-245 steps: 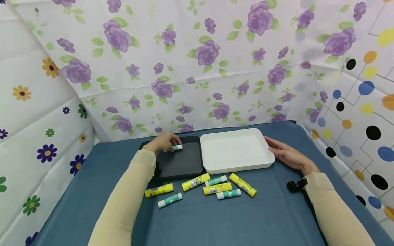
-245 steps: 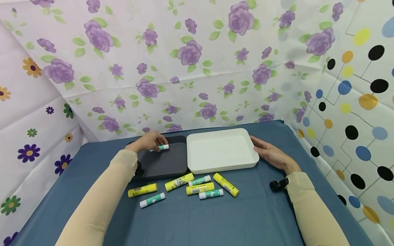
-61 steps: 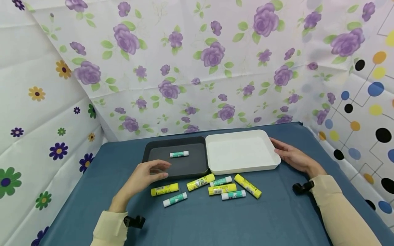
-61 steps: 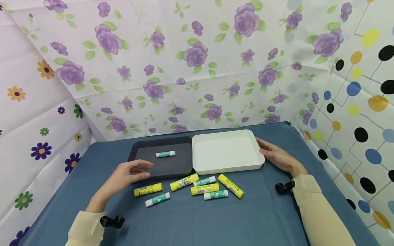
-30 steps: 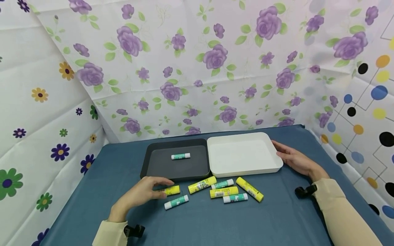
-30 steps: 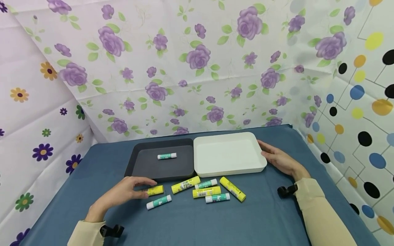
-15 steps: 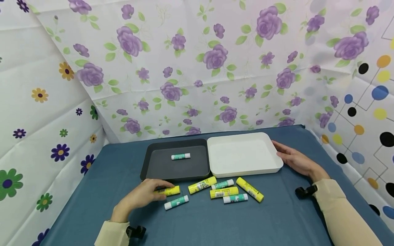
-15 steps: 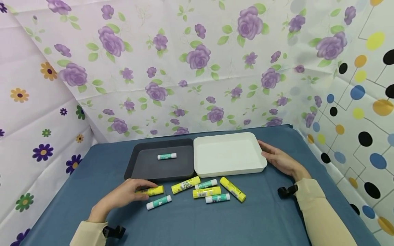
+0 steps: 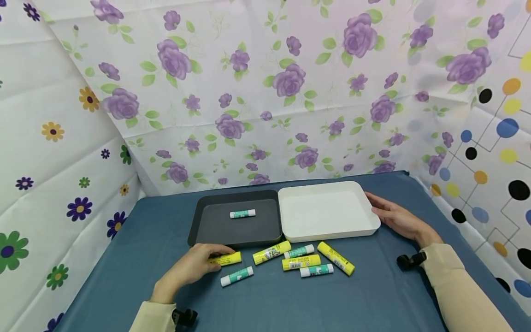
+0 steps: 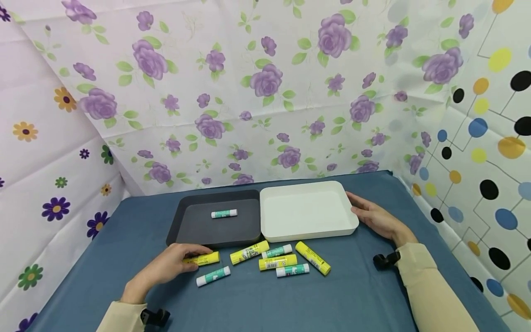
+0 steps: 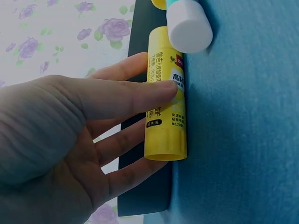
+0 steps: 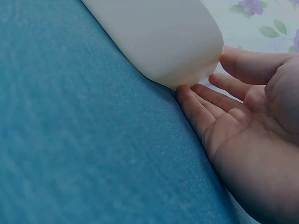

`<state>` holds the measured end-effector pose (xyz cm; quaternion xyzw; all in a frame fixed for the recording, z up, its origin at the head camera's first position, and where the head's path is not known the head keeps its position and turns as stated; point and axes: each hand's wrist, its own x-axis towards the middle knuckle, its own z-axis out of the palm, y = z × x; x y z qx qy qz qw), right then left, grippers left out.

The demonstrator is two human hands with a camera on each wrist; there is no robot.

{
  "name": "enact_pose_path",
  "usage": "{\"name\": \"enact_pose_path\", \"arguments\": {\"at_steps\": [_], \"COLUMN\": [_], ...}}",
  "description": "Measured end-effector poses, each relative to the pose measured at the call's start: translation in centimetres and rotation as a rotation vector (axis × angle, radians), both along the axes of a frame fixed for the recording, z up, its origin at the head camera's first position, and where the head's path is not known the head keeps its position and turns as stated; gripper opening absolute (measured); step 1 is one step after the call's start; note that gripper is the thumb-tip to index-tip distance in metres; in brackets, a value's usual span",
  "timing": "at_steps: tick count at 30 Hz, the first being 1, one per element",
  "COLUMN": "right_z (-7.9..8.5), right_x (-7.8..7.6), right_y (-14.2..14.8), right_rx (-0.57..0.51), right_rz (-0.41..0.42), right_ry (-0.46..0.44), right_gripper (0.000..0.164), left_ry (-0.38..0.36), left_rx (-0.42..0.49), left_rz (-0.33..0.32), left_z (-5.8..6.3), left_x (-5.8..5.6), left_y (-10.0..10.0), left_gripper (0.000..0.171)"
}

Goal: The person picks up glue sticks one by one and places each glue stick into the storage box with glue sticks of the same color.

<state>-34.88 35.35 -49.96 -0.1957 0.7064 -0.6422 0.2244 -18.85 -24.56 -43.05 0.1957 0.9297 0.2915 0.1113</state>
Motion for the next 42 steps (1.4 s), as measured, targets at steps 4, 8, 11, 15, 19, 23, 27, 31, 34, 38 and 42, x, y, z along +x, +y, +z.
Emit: {"name": "enact_pose_path", "arguments": {"at_steps": [4, 8, 11, 15, 19, 23, 27, 31, 34, 38, 42], "right_z": [0.0, 0.0, 0.0, 0.0, 0.0, 0.1, -0.1, -0.3, -0.3, -0.1, 0.1], "right_x": [0.0, -0.1, -0.2, -0.2, -0.2, -0.1, -0.1, -0.2, -0.2, 0.0, 0.1], "right_y": [0.0, 0.0, 0.0, 0.0, -0.1, -0.1, -0.1, -0.1, -0.2, -0.2, -0.1], "right_rx": [0.001, 0.003, 0.004, 0.005, 0.007, 0.010, 0.007, -0.002, -0.001, 0.012, 0.017], "right_rz": [0.002, 0.006, 0.008, 0.009, 0.004, 0.002, 0.009, 0.019, 0.012, -0.005, -0.012], "right_ry": [-0.002, 0.003, 0.007, 0.008, 0.007, 0.005, 0.008, 0.012, 0.005, -0.006, -0.003], "right_gripper": [0.071, 0.069, 0.069, 0.069, 0.070, 0.070, 0.070, 0.069, 0.070, 0.071, 0.071], "left_ry": [0.015, 0.007, 0.000, -0.013, -0.022, -0.024, -0.005, -0.001, 0.008, 0.037, 0.058], "left_rx": [0.001, 0.004, 0.014, 0.036, 0.066, 0.084, 0.102, 0.140, 0.165, 0.189, 0.210], "left_rz": [-0.005, -0.002, 0.001, -0.003, -0.009, -0.020, -0.029, -0.039, -0.047, -0.048, -0.040], "left_z": [-0.2, -0.4, -0.4, -0.1, 0.2, 0.5, 0.7, 0.9, 1.1, 1.5, 1.9], "left_x": [-0.1, -0.2, -0.4, -0.4, -0.3, -0.3, -0.1, 0.1, -0.2, -0.8, -1.4], "left_y": [-0.1, -0.2, -0.2, -0.3, -0.2, 0.0, 0.1, 0.5, 1.1, 2.1, 3.0], "left_gripper": [0.046, 0.045, 0.045, 0.044, 0.045, 0.045, 0.046, 0.047, 0.047, 0.049, 0.049]}}
